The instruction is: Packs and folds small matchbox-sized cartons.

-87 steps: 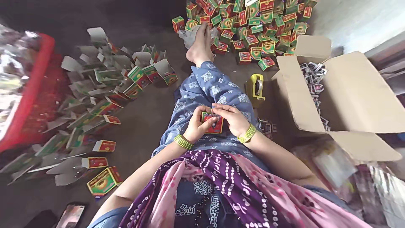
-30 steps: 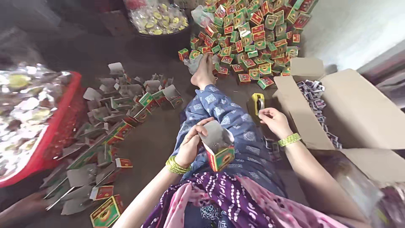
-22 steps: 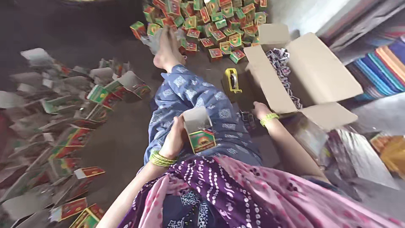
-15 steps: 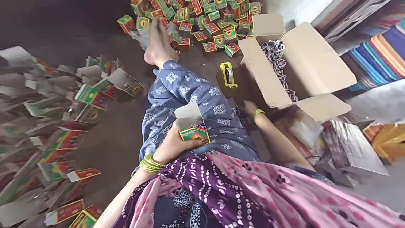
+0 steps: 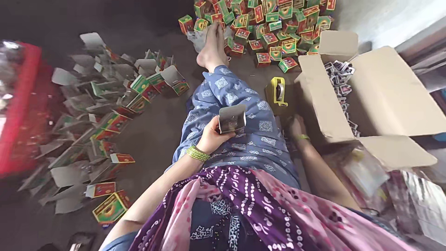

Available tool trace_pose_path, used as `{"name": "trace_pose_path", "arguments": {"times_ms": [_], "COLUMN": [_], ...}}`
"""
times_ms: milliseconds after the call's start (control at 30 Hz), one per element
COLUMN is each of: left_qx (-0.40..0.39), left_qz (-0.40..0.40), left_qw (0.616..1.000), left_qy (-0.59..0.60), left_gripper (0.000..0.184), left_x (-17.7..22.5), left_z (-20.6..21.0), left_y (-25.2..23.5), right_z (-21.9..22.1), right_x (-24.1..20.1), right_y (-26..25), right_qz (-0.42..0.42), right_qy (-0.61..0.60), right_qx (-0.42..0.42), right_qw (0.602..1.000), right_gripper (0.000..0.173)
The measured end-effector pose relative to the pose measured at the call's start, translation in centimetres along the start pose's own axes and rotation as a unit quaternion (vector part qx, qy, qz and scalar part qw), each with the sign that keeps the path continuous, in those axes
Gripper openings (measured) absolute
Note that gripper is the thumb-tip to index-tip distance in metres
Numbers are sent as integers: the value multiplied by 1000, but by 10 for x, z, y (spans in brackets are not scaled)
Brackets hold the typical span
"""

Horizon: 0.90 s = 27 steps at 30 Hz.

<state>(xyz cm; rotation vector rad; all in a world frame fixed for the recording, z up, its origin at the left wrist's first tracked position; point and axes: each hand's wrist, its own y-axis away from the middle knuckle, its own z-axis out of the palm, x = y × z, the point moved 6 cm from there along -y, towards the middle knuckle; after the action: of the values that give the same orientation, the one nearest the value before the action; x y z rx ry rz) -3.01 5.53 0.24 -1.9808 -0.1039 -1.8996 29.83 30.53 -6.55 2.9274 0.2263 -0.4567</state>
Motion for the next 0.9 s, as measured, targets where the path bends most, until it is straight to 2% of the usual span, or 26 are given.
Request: {"name": "trace_pose_path", "arguments": {"times_ms": [67, 133, 200, 267, 367, 433, 500, 600, 900], "left_qx": [15, 25, 26, 21, 21, 22, 22, 33, 33], "left_qz": [-7, -15, -23, -25, -13, 4, 18, 16, 11], "left_qw": [1000, 999, 999, 999, 999, 998, 997, 994, 991], "left_qy": [-11, -15, -24, -28, -39, -52, -78, -100, -127], "left_gripper": [69, 68, 67, 68, 65, 64, 62, 59, 58], "left_x": [0, -2, -5, -6, -4, -3, -3, -2, -4], "left_z": [-3, -4, -2, 0, 2, 0, -2, -4, -5], "left_y": [0, 0, -1, -2, -2, 0, 2, 3, 2], "right_z": [-24, -46, -69, -90, -98, -86, -72, -63, -65], "right_x": [-24, -57, -104, -152, -212, -237, -254, -267, -263], "right_y": [6, 26, 57, 89, 130, 146, 155, 163, 179], "right_qz": [-48, -92, -121, -187, -300, -342, -363, -376, -436], "right_qy": [-115, -248, -404, -479, -426, -360, -282, -205, -187], "right_qx": [83, 124, 94, 7, -125, -144, -110, -59, 57], "right_qw": [989, 956, 902, 857, 845, 856, 881, 902, 879], "right_gripper": [40, 36, 29, 25, 31, 34, 35, 27, 14]}}
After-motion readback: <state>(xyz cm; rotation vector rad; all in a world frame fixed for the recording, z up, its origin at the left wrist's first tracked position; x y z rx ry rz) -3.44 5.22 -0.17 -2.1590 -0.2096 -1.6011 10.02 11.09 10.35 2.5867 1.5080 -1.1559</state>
